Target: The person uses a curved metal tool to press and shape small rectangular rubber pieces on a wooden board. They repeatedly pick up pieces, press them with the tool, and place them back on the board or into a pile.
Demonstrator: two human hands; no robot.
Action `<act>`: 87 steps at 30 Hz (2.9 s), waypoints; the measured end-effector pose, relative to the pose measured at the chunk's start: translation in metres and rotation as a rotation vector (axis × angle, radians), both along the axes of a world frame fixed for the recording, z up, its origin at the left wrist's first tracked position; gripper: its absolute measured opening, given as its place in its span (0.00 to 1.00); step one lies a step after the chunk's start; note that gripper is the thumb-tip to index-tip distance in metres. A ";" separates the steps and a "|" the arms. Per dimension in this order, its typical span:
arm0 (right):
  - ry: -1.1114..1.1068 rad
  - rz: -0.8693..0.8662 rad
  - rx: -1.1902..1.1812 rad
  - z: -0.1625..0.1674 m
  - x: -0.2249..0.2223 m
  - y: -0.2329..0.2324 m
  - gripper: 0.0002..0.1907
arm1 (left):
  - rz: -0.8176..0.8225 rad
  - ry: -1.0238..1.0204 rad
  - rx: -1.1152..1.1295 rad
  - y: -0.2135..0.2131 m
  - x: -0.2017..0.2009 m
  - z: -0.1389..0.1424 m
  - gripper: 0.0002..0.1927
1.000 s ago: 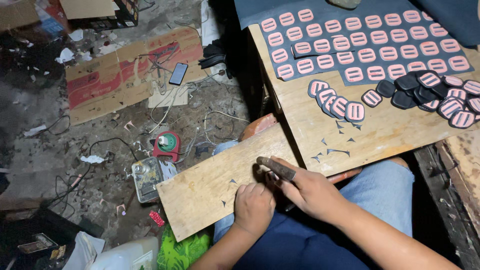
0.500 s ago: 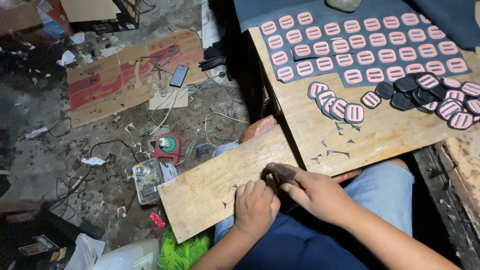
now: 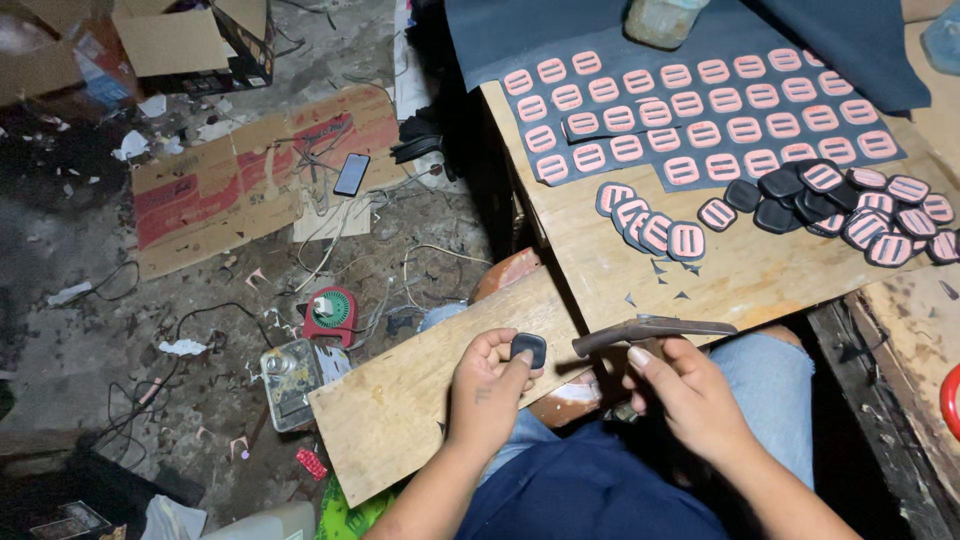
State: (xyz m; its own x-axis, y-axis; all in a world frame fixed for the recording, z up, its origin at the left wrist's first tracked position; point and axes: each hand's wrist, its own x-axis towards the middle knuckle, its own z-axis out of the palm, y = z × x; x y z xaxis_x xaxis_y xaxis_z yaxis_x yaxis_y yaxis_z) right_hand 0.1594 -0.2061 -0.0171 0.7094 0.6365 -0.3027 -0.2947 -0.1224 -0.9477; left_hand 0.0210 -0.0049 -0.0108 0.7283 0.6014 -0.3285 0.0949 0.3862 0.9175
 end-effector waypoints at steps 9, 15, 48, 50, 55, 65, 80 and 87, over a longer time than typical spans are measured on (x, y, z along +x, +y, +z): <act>0.162 -0.083 0.135 0.020 0.008 -0.001 0.12 | -0.059 -0.137 -0.263 -0.013 0.016 0.039 0.09; -0.009 -0.064 0.132 0.031 -0.002 -0.004 0.12 | -0.039 -0.277 -0.331 -0.027 0.026 0.051 0.07; 0.054 0.131 0.134 0.047 0.040 -0.037 0.18 | -0.415 -0.047 -0.093 -0.025 0.011 0.074 0.08; 0.040 0.197 -0.029 0.044 0.037 -0.038 0.18 | -0.476 -0.091 0.019 -0.025 0.010 0.076 0.08; 0.096 0.183 -0.037 0.032 0.035 -0.035 0.17 | -0.459 -0.104 -0.018 -0.024 0.013 0.080 0.05; 0.096 0.166 0.016 0.027 0.022 -0.026 0.19 | -0.249 -0.158 -0.229 -0.018 0.016 0.070 0.07; 0.074 0.054 0.114 0.052 0.024 -0.022 0.17 | -0.333 -0.206 -0.204 -0.026 0.013 0.074 0.04; 0.051 -0.096 0.326 0.053 0.020 -0.024 0.21 | -0.317 -0.278 -0.305 -0.028 0.015 0.077 0.05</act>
State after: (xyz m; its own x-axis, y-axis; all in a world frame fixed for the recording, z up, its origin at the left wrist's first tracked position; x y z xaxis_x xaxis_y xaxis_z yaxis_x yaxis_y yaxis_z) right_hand 0.1797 -0.2303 0.0362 0.7599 0.6368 -0.1306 -0.3378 0.2151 -0.9163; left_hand 0.0363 -0.0329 0.0659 0.9436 0.2447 -0.2229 0.0194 0.6315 0.7752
